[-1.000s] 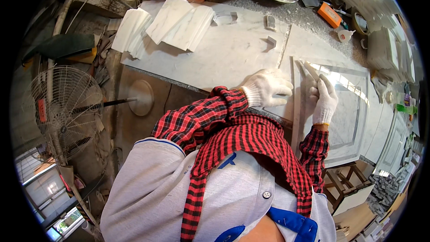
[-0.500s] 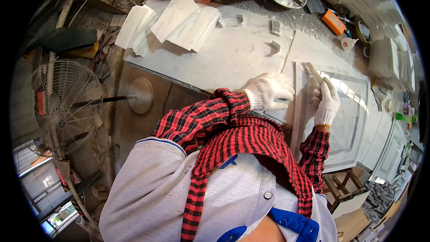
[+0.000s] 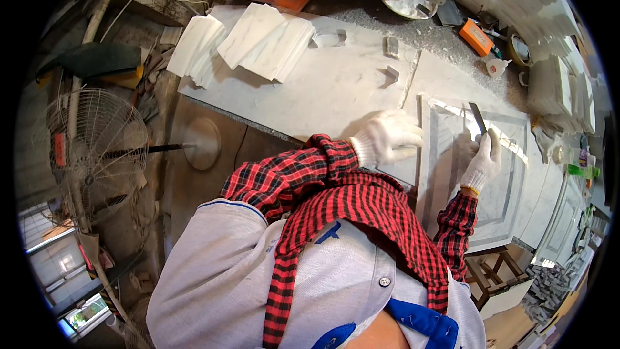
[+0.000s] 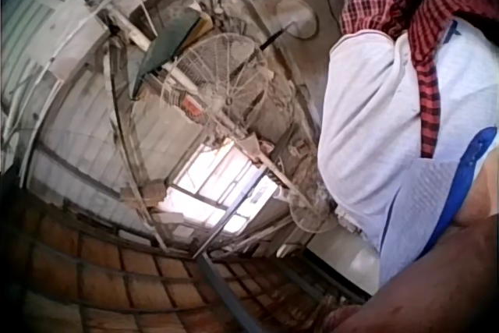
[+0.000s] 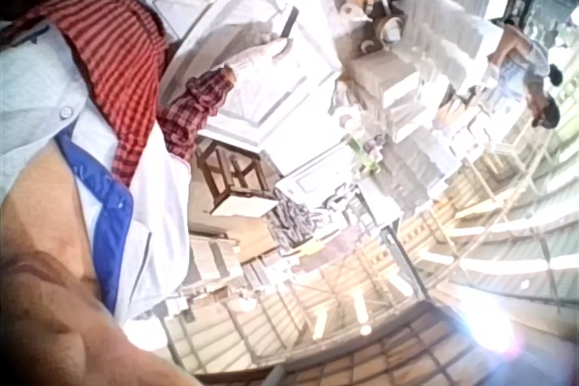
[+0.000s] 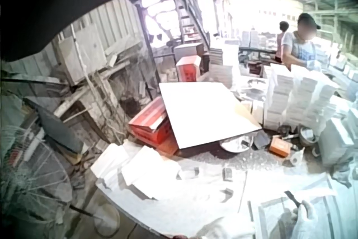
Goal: The person uses a utility knife to trim excess material from the edges of white plastic panels. They repeatedly score and snap off strips, then scrape the edges to smooth them. The person also applies a liquid from a small bottle to the panel edges before continuing to trim and clean the surfaces.
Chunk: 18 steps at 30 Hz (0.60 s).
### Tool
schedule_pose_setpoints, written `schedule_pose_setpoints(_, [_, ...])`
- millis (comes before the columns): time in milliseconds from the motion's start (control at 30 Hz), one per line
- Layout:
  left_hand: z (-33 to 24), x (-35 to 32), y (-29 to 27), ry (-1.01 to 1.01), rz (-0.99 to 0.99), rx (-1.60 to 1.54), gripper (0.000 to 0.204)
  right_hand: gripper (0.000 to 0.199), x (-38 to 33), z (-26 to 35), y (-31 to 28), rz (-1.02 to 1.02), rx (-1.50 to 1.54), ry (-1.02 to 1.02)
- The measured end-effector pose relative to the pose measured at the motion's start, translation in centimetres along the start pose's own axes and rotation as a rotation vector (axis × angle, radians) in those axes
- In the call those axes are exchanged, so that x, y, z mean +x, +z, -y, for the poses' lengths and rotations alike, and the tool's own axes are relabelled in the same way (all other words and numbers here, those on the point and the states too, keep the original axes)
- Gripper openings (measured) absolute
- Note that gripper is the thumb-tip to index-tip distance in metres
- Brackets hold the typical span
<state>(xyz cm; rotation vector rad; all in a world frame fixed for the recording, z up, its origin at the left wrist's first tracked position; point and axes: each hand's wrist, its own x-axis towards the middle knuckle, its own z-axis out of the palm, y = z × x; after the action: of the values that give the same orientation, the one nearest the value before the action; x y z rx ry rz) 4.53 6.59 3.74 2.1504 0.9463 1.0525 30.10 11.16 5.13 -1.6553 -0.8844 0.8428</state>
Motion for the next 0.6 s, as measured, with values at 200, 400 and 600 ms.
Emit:
schedule_pose_setpoints(200, [-2.7,3.6,5.9,0.124,0.284,0.401,0.056,0.030,0.1,-1.3,-1.2,-0.116,0.014,-0.085])
schedule_pose_setpoints(400, [-1.2,5.1,6.1,0.003,0.698,0.622,0.081,0.031,0.2,-1.5,-1.3,-0.107,0.080,-0.031])
schedule_pose_setpoints(600, [2.8,6.2,2.6,-0.384,0.575,0.795,0.081,0.030,0.2,-1.4,-1.2,-0.138,0.053,-0.060])
